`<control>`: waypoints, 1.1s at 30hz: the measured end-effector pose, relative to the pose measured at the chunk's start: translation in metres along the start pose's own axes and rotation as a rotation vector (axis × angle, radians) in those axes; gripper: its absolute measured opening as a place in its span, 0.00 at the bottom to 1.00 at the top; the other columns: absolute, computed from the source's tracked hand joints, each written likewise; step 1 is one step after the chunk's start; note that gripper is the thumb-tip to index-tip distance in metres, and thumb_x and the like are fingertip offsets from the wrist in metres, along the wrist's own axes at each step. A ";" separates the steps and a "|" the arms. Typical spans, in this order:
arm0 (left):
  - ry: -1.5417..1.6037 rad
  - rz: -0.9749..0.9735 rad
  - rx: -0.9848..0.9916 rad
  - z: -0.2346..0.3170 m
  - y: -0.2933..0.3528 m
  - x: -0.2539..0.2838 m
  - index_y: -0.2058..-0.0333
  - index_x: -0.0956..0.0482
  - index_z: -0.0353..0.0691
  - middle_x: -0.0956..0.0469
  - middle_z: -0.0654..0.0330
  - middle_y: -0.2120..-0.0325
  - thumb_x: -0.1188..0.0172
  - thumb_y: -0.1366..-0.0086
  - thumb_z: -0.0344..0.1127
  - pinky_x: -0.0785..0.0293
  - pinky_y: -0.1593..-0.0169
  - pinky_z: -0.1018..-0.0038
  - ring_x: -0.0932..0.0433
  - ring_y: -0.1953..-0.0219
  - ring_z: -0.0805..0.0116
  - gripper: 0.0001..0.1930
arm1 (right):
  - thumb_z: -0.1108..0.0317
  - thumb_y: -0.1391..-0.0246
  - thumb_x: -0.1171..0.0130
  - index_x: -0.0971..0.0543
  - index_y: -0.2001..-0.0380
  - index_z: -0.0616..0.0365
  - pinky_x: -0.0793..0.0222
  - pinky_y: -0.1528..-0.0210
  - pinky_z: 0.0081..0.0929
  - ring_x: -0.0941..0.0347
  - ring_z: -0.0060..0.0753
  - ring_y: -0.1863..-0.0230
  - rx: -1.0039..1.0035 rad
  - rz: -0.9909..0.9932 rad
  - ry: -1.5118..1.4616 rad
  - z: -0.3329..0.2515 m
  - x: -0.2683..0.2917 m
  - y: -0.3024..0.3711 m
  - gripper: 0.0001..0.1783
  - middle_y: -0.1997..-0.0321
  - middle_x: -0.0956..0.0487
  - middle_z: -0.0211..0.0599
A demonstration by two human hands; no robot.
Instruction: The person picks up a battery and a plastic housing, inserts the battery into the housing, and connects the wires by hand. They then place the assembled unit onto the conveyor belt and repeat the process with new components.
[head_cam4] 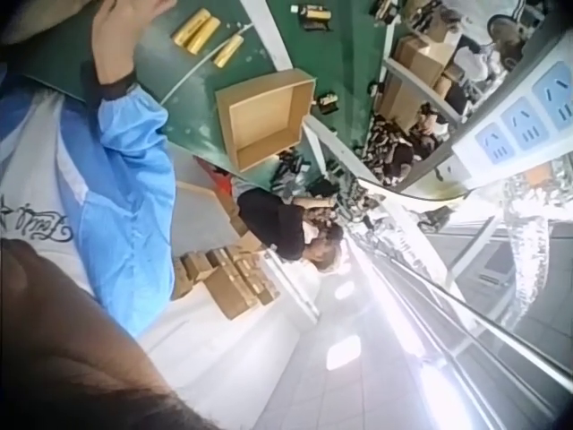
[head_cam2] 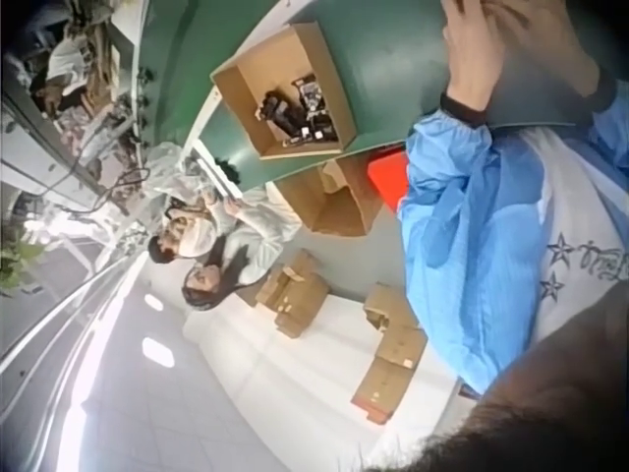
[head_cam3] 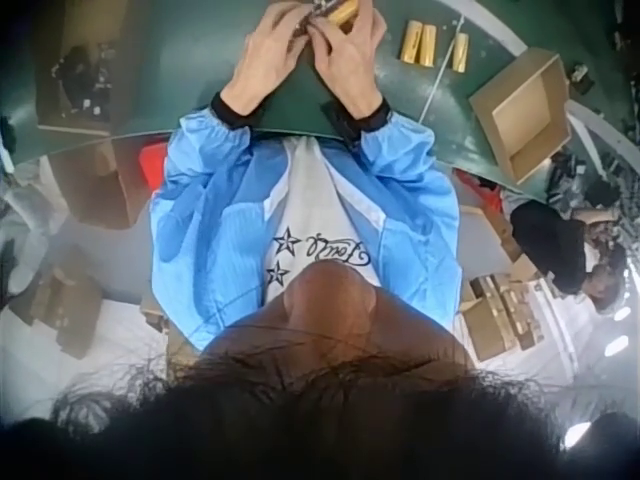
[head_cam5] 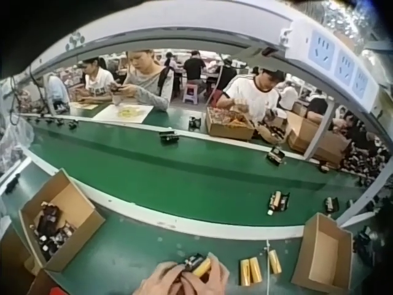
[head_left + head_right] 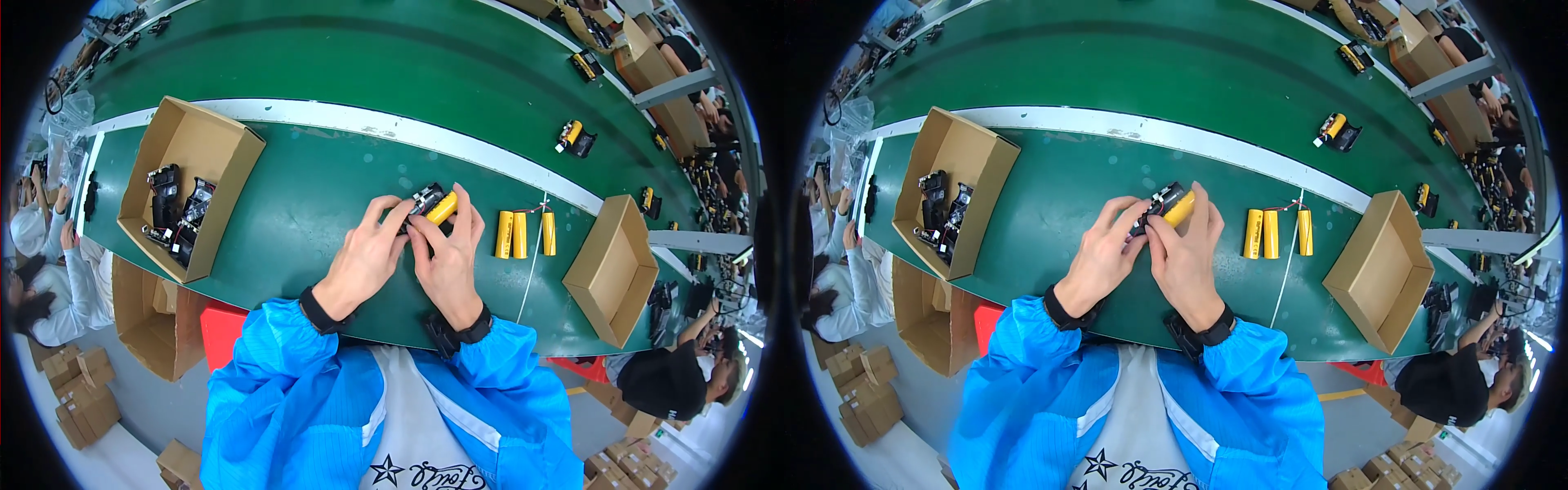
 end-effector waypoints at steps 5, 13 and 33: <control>-0.057 -0.017 -0.054 -0.003 0.004 0.006 0.48 0.26 0.37 0.29 0.50 0.51 0.41 0.44 0.21 0.20 0.64 0.58 0.19 0.66 0.47 0.23 | 0.68 0.54 0.29 0.18 0.56 0.53 0.34 0.46 0.43 0.37 0.56 0.45 -0.155 -0.034 -0.146 0.006 -0.001 -0.004 0.19 0.37 0.34 0.55; -0.288 -0.118 -0.241 -0.003 -0.006 0.017 0.52 0.24 0.35 0.26 0.52 0.51 0.41 0.48 0.20 0.19 0.62 0.61 0.19 0.63 0.49 0.21 | 0.68 0.60 0.26 0.23 0.48 0.56 0.31 0.49 0.40 0.36 0.54 0.46 0.000 0.017 -0.047 0.010 -0.010 -0.002 0.32 0.38 0.32 0.50; 0.009 -0.124 -0.141 -0.010 -0.055 0.027 0.60 0.20 0.32 0.22 0.54 0.65 0.31 0.45 0.29 0.25 0.68 0.69 0.22 0.71 0.63 0.15 | 0.75 0.57 0.35 0.35 0.41 0.69 0.37 0.40 0.46 0.38 0.63 0.42 -0.081 -0.033 -0.128 -0.007 -0.015 -0.007 0.37 0.35 0.36 0.58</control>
Point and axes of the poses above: each hand's wrist, its own y-axis away from the middle knuckle, its own x-axis out of the back of the hand, z = x × y, the point moved 4 cm from there along -y, towards the middle knuckle
